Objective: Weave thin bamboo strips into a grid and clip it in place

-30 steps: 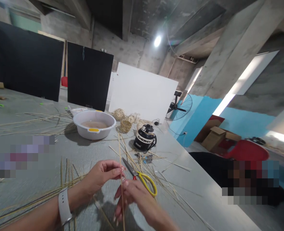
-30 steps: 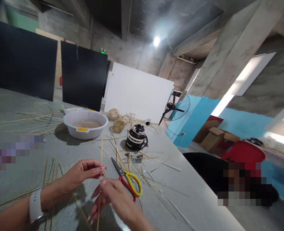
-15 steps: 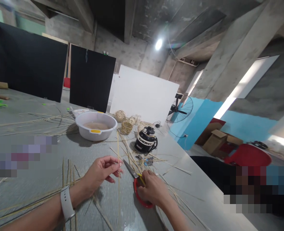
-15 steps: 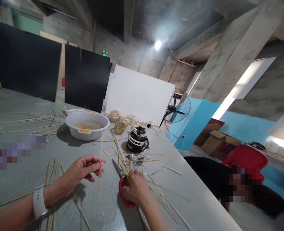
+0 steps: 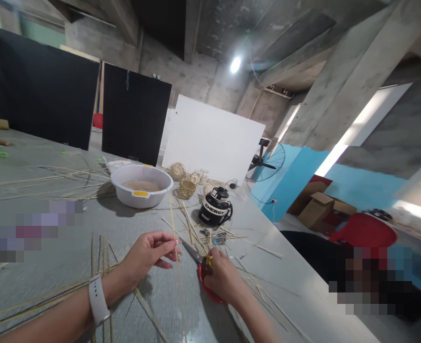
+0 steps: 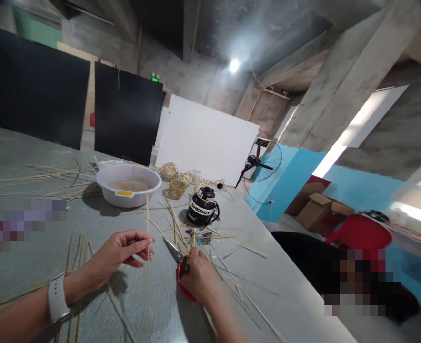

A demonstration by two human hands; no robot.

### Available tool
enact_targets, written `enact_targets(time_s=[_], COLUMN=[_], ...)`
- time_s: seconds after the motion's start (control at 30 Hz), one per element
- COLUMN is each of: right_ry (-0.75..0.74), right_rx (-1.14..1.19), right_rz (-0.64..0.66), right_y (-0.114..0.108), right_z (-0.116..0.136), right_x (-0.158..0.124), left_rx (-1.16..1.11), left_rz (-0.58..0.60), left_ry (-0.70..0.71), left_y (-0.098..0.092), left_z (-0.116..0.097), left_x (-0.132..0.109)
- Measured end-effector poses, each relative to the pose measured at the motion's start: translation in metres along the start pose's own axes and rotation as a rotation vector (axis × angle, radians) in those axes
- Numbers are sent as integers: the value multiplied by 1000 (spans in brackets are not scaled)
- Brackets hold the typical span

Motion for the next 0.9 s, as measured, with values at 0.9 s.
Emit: enact_targets(time_s=[0.9], right_ry=[56], right_rx=[1285], right_rz=[434], right_y=[-10], right_z=[53], right_x=[-41], left_rx=[-94], left_rz=[-144], left_ry=[20], left_y=[-12], left_z=[-11], left_x=[4])
Point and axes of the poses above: each hand's wrist, its own x-axis towards the middle knuckle, its own y-axis out of the palm, z = x × y, the point moved 3 cm from there along x, towards the middle knuckle, and after that the axes turned 9 degrees about y, right-handed, at the moved point
